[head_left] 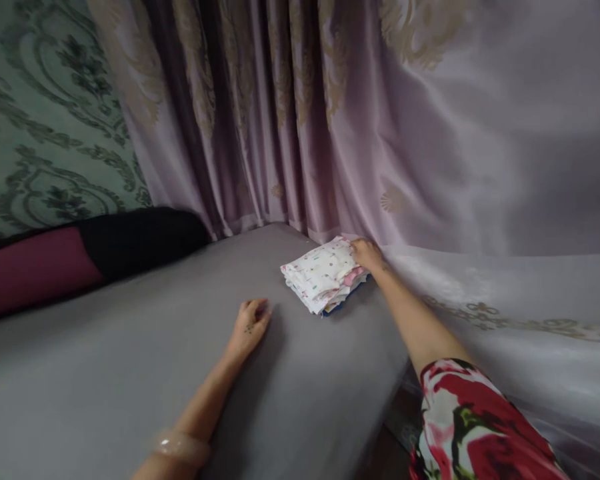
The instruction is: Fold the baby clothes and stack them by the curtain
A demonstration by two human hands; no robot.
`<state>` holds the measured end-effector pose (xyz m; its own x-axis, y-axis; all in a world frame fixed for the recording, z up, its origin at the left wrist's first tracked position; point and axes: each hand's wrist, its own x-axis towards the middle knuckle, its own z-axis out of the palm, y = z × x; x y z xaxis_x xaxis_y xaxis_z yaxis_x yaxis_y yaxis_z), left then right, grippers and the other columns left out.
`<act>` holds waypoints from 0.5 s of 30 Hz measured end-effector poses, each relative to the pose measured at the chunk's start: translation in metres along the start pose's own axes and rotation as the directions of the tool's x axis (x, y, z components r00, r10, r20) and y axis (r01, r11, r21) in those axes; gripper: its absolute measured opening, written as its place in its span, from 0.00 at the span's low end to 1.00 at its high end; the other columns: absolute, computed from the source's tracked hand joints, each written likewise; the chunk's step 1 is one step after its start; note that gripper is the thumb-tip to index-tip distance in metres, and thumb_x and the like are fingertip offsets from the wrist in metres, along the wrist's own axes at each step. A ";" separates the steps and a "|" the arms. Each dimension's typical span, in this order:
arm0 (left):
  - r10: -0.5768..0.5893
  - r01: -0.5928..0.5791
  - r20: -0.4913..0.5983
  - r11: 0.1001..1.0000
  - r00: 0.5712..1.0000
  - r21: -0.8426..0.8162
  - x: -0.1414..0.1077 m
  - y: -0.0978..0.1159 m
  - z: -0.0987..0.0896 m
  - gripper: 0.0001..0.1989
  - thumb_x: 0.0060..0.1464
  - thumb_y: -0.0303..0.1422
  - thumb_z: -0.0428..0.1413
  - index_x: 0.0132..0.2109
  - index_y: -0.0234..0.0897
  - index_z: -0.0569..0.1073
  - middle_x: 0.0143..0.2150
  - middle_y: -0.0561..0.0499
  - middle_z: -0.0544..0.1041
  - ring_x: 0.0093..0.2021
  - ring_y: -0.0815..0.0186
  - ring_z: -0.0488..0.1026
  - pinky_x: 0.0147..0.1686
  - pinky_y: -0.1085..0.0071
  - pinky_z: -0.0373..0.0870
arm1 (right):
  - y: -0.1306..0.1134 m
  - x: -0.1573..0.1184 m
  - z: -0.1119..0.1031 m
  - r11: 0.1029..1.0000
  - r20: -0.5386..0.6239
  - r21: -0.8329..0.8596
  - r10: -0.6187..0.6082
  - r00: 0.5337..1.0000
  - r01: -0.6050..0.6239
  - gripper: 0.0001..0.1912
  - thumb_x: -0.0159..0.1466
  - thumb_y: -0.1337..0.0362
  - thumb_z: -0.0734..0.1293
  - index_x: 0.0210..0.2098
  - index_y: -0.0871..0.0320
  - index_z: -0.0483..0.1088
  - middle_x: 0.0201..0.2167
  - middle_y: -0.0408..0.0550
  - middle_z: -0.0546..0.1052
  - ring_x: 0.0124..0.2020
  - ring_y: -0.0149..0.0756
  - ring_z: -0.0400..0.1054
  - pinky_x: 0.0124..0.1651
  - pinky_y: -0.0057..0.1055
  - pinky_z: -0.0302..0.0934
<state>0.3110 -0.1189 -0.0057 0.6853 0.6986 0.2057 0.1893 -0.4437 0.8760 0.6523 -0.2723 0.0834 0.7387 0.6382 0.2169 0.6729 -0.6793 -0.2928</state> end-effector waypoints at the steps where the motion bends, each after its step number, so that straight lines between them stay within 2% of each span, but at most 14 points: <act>1: -0.006 0.005 0.004 0.999 1.000 0.043 -0.004 -0.008 -0.014 0.17 0.49 0.39 0.55 0.45 0.35 0.75 0.44 0.43 0.71 0.43 0.60 0.74 0.48 0.59 0.71 | -0.007 -0.002 0.003 1.000 -0.008 -0.023 -0.012 1.000 0.011 0.20 0.65 0.71 0.59 0.54 0.61 0.71 0.56 0.59 0.71 0.59 0.45 0.63 0.62 0.38 0.51; 5: -0.015 0.014 0.002 0.981 1.000 0.194 -0.022 -0.035 -0.070 0.19 0.49 0.43 0.52 0.43 0.35 0.76 0.46 0.42 0.72 0.43 0.59 0.74 0.48 0.59 0.72 | -0.039 -0.015 0.018 0.996 -0.001 -0.064 -0.060 0.998 0.060 0.20 0.69 0.61 0.56 0.55 0.62 0.69 0.58 0.61 0.69 0.60 0.46 0.61 0.62 0.37 0.51; 8: -0.047 0.058 -0.040 0.942 0.998 0.330 -0.040 -0.054 -0.114 0.23 0.49 0.47 0.51 0.43 0.35 0.76 0.46 0.42 0.72 0.40 0.61 0.74 0.47 0.60 0.72 | -0.054 -0.024 0.028 0.996 0.023 -0.086 -0.009 1.000 0.011 0.28 0.71 0.52 0.49 0.56 0.63 0.67 0.58 0.63 0.69 0.60 0.50 0.60 0.61 0.43 0.51; 11: -0.059 0.094 -0.090 0.887 0.994 0.452 -0.064 -0.069 -0.160 0.23 0.47 0.49 0.50 0.41 0.37 0.77 0.44 0.43 0.74 0.41 0.58 0.73 0.46 0.62 0.71 | -0.059 -0.029 0.033 0.993 0.026 -0.105 0.047 0.999 -0.044 0.31 0.71 0.50 0.47 0.60 0.63 0.62 0.61 0.64 0.65 0.63 0.54 0.56 0.62 0.50 0.48; 15: -0.112 0.186 -0.165 0.812 0.980 0.552 -0.099 -0.084 -0.216 0.21 0.47 0.49 0.48 0.41 0.42 0.76 0.41 0.46 0.75 0.37 0.60 0.72 0.39 0.67 0.71 | -0.058 -0.030 0.037 0.994 0.005 -0.103 0.044 0.999 -0.044 0.30 0.70 0.50 0.48 0.62 0.63 0.61 0.63 0.62 0.63 0.64 0.54 0.54 0.63 0.52 0.45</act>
<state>0.0749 -0.0296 -0.0050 0.5339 0.8271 0.1754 0.6700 -0.5404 0.5090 0.5896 -0.2391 0.0592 0.7676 0.6093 0.1986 0.6405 -0.7404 -0.2041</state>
